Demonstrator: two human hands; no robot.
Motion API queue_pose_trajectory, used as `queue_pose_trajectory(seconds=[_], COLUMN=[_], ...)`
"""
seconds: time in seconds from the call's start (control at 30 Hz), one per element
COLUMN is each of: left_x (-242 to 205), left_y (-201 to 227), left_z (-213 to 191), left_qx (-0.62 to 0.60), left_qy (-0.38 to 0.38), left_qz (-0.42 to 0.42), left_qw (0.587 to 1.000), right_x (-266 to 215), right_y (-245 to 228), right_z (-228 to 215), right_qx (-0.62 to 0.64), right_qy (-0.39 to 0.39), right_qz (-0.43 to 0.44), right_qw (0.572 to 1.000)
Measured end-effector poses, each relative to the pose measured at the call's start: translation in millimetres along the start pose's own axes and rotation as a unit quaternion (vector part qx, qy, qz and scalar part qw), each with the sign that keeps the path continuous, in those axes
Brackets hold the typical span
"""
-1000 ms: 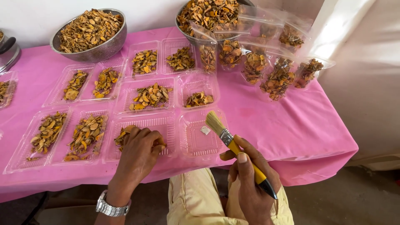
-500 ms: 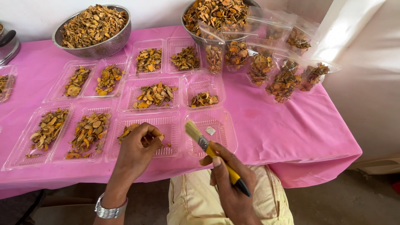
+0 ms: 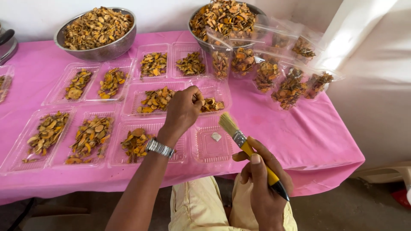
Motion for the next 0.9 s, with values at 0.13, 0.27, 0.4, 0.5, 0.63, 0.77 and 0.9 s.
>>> queue_pose_trajectory(seconds=[0.13,0.27,0.4,0.5,0.63,0.77,0.9], left_x=[-9.8,-80.5,-135.3,-151.4,-140.5,-128.9,-126.4], left_y=[1.2,-12.1,-58.7,-71.0,-84.5,-81.3,-73.1], left_z=[-22.3,-84.5,-95.1,-85.5,-67.5,-61.2,-66.7], left_qx=[0.073,0.087,0.264,0.300,0.346,0.360,0.320], left_qy=[-0.006,-0.031,-0.039,-0.060,-0.050,-0.035,-0.029], left_qz=[-0.001,-0.049,-0.058,-0.097,-0.072,-0.053,-0.085], left_qw=[0.997,0.995,0.962,0.947,0.934,0.931,0.943], right_x=[2.5,6.3,1.1,-9.4,-14.2,-9.8,-8.3], right_y=[-3.7,-3.1,-9.4,-18.9,-31.0,-33.4,-28.1], right_z=[-12.4,-17.5,-9.3,-3.9,-10.6,-17.6,-19.8], right_qx=[-0.013,-0.010,0.006,0.014,-0.003,0.003,0.010], right_qy=[0.041,0.041,0.037,0.009,0.008,0.032,0.010], right_qz=[0.009,-0.005,0.018,0.010,-0.022,-0.007,-0.007], right_qw=[0.999,0.999,0.999,1.000,1.000,0.999,1.000])
Point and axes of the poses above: each hand's wrist, its own x-axis towards the middle knuckle, its own z-axis out of the palm, y = z × x, the point moved 3 cm from there along x, towards the middle knuckle, and after that the axes turned 9 degrees about x, right-handed, at the moved point
